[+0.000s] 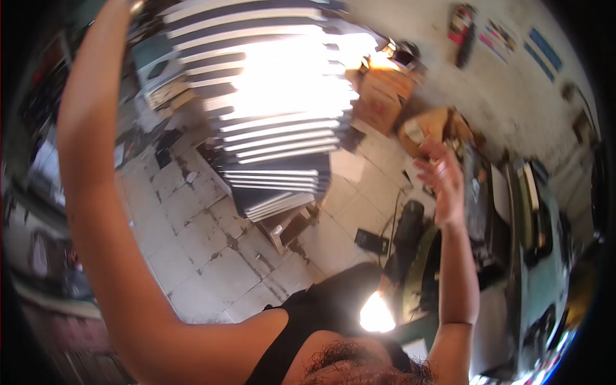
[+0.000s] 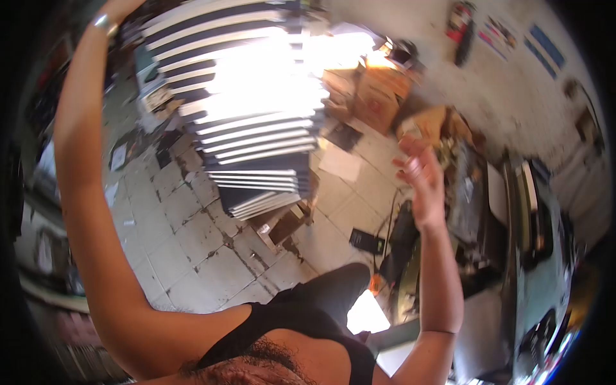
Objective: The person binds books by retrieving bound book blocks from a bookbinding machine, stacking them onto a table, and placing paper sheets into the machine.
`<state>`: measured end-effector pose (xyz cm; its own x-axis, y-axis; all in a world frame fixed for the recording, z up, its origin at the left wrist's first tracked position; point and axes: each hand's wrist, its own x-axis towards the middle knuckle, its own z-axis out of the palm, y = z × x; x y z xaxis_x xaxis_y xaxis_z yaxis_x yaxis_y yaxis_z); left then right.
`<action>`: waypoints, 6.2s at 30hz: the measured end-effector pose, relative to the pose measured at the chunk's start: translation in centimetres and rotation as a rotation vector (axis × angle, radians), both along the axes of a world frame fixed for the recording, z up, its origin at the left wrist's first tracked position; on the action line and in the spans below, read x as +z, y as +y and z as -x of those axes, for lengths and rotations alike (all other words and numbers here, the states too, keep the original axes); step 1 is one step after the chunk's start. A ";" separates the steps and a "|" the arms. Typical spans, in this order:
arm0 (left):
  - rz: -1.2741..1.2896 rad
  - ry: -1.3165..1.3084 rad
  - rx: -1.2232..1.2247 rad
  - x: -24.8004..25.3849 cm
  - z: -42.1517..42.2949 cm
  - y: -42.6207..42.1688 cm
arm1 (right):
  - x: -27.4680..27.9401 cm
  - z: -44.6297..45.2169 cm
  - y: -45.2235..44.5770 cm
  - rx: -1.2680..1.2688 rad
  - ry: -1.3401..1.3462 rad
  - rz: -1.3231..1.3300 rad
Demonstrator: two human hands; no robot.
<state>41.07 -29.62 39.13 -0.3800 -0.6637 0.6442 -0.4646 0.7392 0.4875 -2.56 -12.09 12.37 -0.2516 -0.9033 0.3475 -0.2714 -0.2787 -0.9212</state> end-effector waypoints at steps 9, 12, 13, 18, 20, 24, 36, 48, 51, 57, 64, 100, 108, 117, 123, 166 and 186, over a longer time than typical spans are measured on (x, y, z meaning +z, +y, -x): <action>0.731 -0.212 -0.241 -16.7 5.7 12.6 | -28.9 -3.4 30.3 -0.665 -0.561 -0.679; 0.490 0.047 -0.931 -24.3 14.9 17.1 | -30.9 -7.3 37.4 -0.730 -0.446 -0.654; 0.425 0.046 -0.930 -27.9 17.9 17.5 | -31.2 -7.6 38.6 -0.734 -0.492 -0.481; -0.469 -0.375 -0.934 -47.6 25.8 23.8 | -27.6 -6.6 41.9 -0.971 -0.215 -0.628; -0.564 -0.657 -1.032 -52.8 25.2 26.5 | -27.0 -5.8 45.2 -1.041 0.063 -0.741; -0.159 -0.761 -1.013 -59.6 23.9 27.9 | -27.0 -4.4 53.7 -1.117 0.351 -1.033; -0.385 -0.762 -0.985 -57.2 25.3 28.0 | -35.0 2.8 56.6 -1.062 0.622 -1.522; -0.449 -0.751 -0.952 -56.3 25.7 28.2 | -44.4 6.3 58.0 -1.242 -0.869 -0.747; -0.451 -0.737 -0.947 -56.9 25.5 28.2 | -41.9 7.6 56.2 -0.923 -0.753 -0.879; -0.436 -0.763 -0.937 -57.5 25.9 27.4 | -34.3 23.6 67.7 -1.855 0.043 -0.937; -0.375 -0.748 -0.928 -58.8 26.8 27.0 | -27.3 22.3 69.3 -2.228 0.144 -0.731; 0.068 0.039 -0.936 -38.4 70.5 5.1 | 9.4 32.9 24.2 -0.802 1.323 -0.581; 0.244 -0.263 -0.752 -37.1 90.9 -1.0 | 2.3 50.5 15.9 -1.006 1.313 -1.069; 0.530 -0.782 -0.764 -37.9 106.9 -4.2 | 3.6 50.9 16.2 -0.921 1.225 -1.077; 0.644 -0.881 -1.338 -35.7 97.1 -4.2 | 4.0 51.3 15.7 -0.884 1.219 -1.113; 0.172 -0.992 -0.836 -38.5 109.1 -7.5 | 5.2 51.0 15.0 -0.941 1.129 -1.137; -0.047 -0.740 -0.943 -39.4 110.6 -10.2 | 4.7 51.3 15.3 -0.946 1.171 -1.129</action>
